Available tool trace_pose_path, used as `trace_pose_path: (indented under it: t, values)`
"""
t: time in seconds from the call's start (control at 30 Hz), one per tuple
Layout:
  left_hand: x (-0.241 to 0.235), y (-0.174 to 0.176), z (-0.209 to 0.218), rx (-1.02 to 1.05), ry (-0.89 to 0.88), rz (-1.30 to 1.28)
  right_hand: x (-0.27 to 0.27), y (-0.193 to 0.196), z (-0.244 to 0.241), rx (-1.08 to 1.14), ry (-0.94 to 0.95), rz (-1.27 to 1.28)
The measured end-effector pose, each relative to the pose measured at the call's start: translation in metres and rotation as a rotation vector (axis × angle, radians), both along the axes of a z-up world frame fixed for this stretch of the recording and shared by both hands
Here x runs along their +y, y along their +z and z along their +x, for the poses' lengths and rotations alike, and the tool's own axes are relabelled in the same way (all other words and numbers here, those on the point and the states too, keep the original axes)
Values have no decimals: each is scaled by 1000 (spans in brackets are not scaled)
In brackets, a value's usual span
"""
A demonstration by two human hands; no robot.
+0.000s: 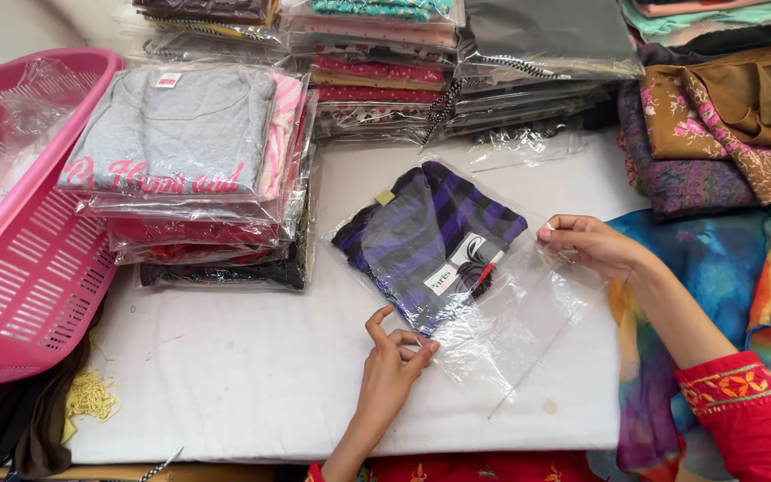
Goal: The person places folded garments, including a pink striped top, a grey t-shirt, and a purple striped shirt, into clear plastic bags. They seal each bag and stack the packaged items on a pile to the left.
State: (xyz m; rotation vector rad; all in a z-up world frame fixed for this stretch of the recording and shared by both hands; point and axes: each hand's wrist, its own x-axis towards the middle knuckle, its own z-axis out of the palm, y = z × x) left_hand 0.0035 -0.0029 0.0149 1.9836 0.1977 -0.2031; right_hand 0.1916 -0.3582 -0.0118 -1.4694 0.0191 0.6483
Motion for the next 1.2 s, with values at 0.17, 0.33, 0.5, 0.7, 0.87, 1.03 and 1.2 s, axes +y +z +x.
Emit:
trace_pose_path:
  t: [0.17,0.33,0.5,0.7,0.87,1.03,1.2]
  values:
    - [12,-8,5,2,-11,-119,-20,-12,-5,-59,63,-217]
    - [20,4,6,139,34,-193,-10,8,-16,-14,176,-452]
    - [25,1,6,115,18,-43,-20,-3,-7,-57,204,-325]
    - [44,-2,17,-107,114,-59,-11,13,-3,-232,139,-233]
    - [55,14,36,-521,79,77,-2,10,21,-449,67,-121]
    - [67,22,71,-1153,63,350,20,25,25,-659,-163,-10]
    - [92,-29,41,-1206,-213,497,0,10,-22,-883,42,-369]
